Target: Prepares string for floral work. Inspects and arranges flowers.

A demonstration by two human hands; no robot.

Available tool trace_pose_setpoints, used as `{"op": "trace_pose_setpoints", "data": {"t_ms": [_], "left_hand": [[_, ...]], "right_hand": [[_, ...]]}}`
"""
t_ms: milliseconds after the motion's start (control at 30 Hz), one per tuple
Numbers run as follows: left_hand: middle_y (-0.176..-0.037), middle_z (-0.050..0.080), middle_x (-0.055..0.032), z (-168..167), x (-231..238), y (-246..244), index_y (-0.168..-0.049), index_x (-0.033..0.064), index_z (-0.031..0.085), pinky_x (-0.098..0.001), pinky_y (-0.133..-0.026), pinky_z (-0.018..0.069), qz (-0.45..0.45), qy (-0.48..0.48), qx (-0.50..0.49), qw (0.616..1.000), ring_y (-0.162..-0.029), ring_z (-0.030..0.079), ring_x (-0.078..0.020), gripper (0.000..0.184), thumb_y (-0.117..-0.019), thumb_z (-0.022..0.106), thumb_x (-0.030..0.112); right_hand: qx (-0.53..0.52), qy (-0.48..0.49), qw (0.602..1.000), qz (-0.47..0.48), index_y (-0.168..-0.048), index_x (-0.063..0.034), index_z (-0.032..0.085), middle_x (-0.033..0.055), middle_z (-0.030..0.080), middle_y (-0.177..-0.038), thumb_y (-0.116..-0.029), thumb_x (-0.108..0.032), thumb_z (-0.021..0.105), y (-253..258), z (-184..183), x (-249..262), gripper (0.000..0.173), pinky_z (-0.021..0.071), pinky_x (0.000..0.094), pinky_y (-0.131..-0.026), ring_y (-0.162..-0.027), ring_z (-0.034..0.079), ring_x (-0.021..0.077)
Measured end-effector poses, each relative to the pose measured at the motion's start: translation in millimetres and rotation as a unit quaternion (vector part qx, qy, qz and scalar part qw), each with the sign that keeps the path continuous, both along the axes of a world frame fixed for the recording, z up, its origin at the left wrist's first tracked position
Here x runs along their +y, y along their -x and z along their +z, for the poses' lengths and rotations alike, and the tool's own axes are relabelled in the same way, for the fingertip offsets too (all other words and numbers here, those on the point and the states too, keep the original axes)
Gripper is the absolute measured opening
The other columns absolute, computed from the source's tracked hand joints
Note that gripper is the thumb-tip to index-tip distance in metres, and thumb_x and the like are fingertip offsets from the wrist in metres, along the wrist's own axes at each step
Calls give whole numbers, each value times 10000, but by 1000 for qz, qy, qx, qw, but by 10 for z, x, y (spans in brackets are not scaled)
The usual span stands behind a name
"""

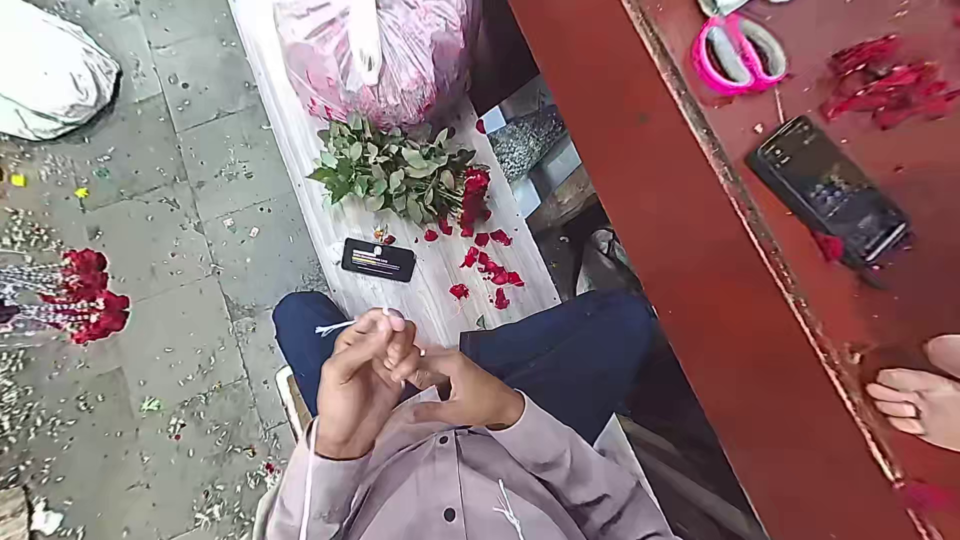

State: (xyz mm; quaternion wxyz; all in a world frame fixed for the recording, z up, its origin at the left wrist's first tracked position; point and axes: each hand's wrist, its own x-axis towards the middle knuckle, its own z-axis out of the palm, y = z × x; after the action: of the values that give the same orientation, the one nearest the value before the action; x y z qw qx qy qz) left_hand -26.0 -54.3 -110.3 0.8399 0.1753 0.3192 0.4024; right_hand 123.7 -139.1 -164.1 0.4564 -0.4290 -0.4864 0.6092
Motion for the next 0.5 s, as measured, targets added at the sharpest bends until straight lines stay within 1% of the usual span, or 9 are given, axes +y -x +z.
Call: {"op": "trace_pose_setpoints", "data": {"t_ms": [33,67,100,167,233,300,367,433,500], "left_hand": [[-771,643,-13,25,69,93,-929,112,709,-240,-632,534,17,-44,66,997,-664,619,-90,200,-1009,569,231],[-856,696,-44,38,155,242,-956,105,720,-282,-703,579,26,-96,152,983,-744,671,-125,225,-1019,545,231],[-965,726,-68,51,239,427,-998,89,728,-321,-766,603,19,-143,246,959,-832,701,-158,244,-1027,519,210],[-1169,714,-107,70,343,833,-1177,29,699,-377,-828,613,-59,-174,411,893,-993,708,-223,286,-1021,521,190],[-1263,680,-111,68,350,1150,-1338,33,619,-402,-824,617,-183,-151,465,853,-1073,695,-240,447,-982,600,303],[-1371,636,-100,109,293,1266,-1411,73,579,-394,-793,621,-279,-162,418,849,-1146,675,-235,660,-926,664,513],[-1517,516,-113,196,251,1250,-1423,103,593,-389,-824,620,-329,-207,308,868,-1295,588,-257,745,-899,683,625],[-1601,416,-131,262,230,1200,-1433,149,603,-342,-742,636,-325,-255,192,890,-1347,552,-270,689,-914,684,595],[-1611,405,-130,271,173,1139,-1404,174,636,-284,-666,620,-246,-273,59,928,-1257,617,-252,596,-919,697,514]], "right_hand": [[33,1,999,-8,-1016,60,733,76,735,-895,-955,-192,701,27,31,21,261,560,218,-748,-804,663,35],[76,10,997,-29,-938,40,731,25,674,-747,-1008,-161,611,-52,105,30,244,499,179,-603,-645,578,-3],[110,22,992,-59,-915,-27,726,-30,640,-703,-1045,-214,551,-221,205,22,287,455,161,-553,-590,523,-30],[166,45,976,-137,-905,-187,726,-128,555,-645,-1058,-342,534,-655,429,-17,291,382,136,-489,-528,442,-60],[179,59,957,-220,-877,-230,731,-161,484,-582,-1049,-339,545,-1087,624,-54,276,348,129,-450,-476,404,-58],[138,69,950,-272,-840,-209,716,-160,410,-523,-1050,-297,532,-1397,742,-73,293,315,132,-417,-428,357,-48],[109,92,938,-317,-853,-164,714,-147,373,-491,-1074,-255,468,-1535,784,-88,343,288,129,-393,-396,324,-44],[67,118,915,-379,-866,-141,707,-142,356,-479,-1092,-224,401,-1580,778,-104,389,280,128,-380,-382,302,-40],[-9,126,897,-423,-859,-135,705,-145,356,-481,-1084,-185,410,-1612,744,-158,374,280,134,-385,-386,299,-36]]}}
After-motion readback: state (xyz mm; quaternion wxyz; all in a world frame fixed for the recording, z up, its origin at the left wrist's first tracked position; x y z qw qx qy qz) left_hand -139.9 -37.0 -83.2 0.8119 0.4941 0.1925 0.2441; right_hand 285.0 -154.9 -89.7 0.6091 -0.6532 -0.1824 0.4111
